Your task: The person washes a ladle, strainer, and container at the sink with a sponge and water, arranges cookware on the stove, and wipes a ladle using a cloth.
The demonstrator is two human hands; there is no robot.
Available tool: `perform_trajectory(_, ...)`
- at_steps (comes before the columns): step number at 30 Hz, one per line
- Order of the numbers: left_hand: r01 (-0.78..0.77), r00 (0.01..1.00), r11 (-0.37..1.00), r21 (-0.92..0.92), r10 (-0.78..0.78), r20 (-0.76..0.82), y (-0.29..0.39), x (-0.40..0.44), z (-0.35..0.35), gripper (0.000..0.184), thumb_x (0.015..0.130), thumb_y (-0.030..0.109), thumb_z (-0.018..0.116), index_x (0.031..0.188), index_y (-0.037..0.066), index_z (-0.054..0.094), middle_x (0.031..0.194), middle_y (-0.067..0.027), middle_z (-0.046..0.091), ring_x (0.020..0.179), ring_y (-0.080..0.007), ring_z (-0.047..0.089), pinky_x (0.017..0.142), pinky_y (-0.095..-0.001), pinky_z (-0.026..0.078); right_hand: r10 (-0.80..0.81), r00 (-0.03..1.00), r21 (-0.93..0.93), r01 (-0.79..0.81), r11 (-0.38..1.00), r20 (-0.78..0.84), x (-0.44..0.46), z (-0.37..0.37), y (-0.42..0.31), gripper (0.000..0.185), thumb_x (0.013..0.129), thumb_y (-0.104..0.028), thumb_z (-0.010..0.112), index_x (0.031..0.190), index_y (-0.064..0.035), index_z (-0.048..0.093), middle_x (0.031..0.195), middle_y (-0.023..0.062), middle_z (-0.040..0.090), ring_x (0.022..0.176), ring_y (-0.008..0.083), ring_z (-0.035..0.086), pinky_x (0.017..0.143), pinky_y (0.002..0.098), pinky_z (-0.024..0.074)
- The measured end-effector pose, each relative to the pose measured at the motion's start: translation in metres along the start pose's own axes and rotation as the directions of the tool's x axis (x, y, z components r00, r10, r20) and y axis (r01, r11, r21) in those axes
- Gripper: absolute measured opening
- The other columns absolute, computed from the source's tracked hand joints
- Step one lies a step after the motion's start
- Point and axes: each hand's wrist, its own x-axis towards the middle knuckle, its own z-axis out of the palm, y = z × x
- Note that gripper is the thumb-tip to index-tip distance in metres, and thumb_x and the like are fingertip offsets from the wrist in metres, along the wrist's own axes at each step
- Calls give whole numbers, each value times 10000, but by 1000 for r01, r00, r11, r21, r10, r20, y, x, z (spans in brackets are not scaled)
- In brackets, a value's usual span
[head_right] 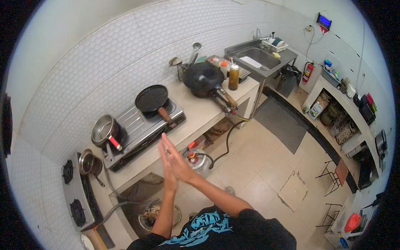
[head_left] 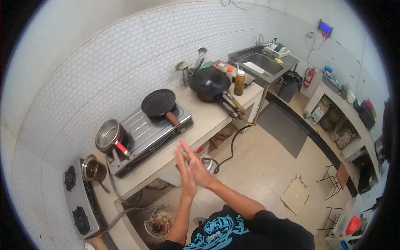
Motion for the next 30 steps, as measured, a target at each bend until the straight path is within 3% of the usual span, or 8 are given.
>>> perform_trajectory(3, 259, 966, 884, -390, -249, 77, -47, -12, 78, 748, 945, 557, 245, 1450, 19, 120, 1514, -121, 139, 1395, -248, 140, 1121, -372, 118, -26, 998, -282, 40, 958, 51, -3, -58, -16, 770, 936, -590, 175, 1457, -28, 103, 1529, 125, 74, 1411, 275, 58, 1129, 392, 83)
perform_trajectory(15, 518, 855, 488, -703, -270, 443, -46, 143, 368, 791, 903, 653, 181, 1478, 134, 21, 1529, -147, 19, 1405, -311, 56, 1131, -451, 108, -75, 987, -511, -8, 859, -142, 23, -366, -73, 741, 930, -598, 179, 1461, -81, 173, 1529, 158, 38, 1408, 339, 13, 1118, 442, 3)
perform_trajectory(16, 535, 777, 245, -809, -517, 358, 13, 158, 384, 763, 907, 642, 294, 1416, 76, 251, 1394, -119, 353, 1282, -269, 347, 1058, -386, 285, -10, 995, -645, -58, 762, -102, 28, -388, -76, 728, 927, -601, 193, 1445, -91, 234, 1524, 169, 60, 1399, 372, 30, 1117, 449, 18)
perform_trajectory(19, 655, 756, 305, -692, -243, 608, 18, 166, 397, 709, 956, 530, 229, 1442, 20, 152, 1492, -129, 183, 1384, -248, 165, 1125, -367, 108, 0, 989, -787, -120, 606, -150, 52, -454, -65, 643, 944, -545, 269, 1389, -93, 376, 1506, 197, 125, 1369, 451, 77, 1112, 468, 78)
perform_trajectory(21, 640, 767, 243, -729, -258, 588, -1, 176, 408, 543, 969, 409, 358, 1357, 30, 320, 1388, -136, 342, 1299, -244, 337, 1077, -367, 259, -136, 907, -709, -210, 674, -399, 72, -503, -41, 584, 966, -459, 323, 1390, -59, 356, 1498, 206, 151, 1368, 437, 107, 1112, 441, 115)
perform_trajectory(24, 524, 849, 652, -548, -347, 398, -63, 202, 419, 219, 901, 115, 571, 1092, 53, 483, 972, -50, 586, 961, -187, 596, 816, -295, 471, -37, 849, -493, -270, 827, -527, 108, -554, -23, 556, 977, -385, 362, 1380, -3, 336, 1480, 214, 206, 1348, 362, 243, 1099, 389, 194)
perform_trajectory(26, 521, 853, 608, -599, -396, 340, -77, 232, 431, 206, 908, 140, 567, 1080, 52, 498, 981, -55, 604, 954, -187, 608, 814, -294, 469, -15, 867, -313, -163, 935, -498, 136, -562, -11, 553, 980, -376, 365, 1355, 31, 357, 1438, 197, 315, 1354, 264, 274, 1094, 341, 212)
perform_trajectory(30, 388, 914, 626, -677, -359, 191, -101, 318, 467, 453, 966, 374, 404, 1289, 57, 410, 1301, -133, 466, 1207, -235, 459, 986, -350, 363, -266, 957, -627, 139, 766, -112, 207, -556, -12, 606, 954, -435, 375, 1367, 8, 355, 1442, 203, 302, 1362, 331, 243, 1110, 403, 171)
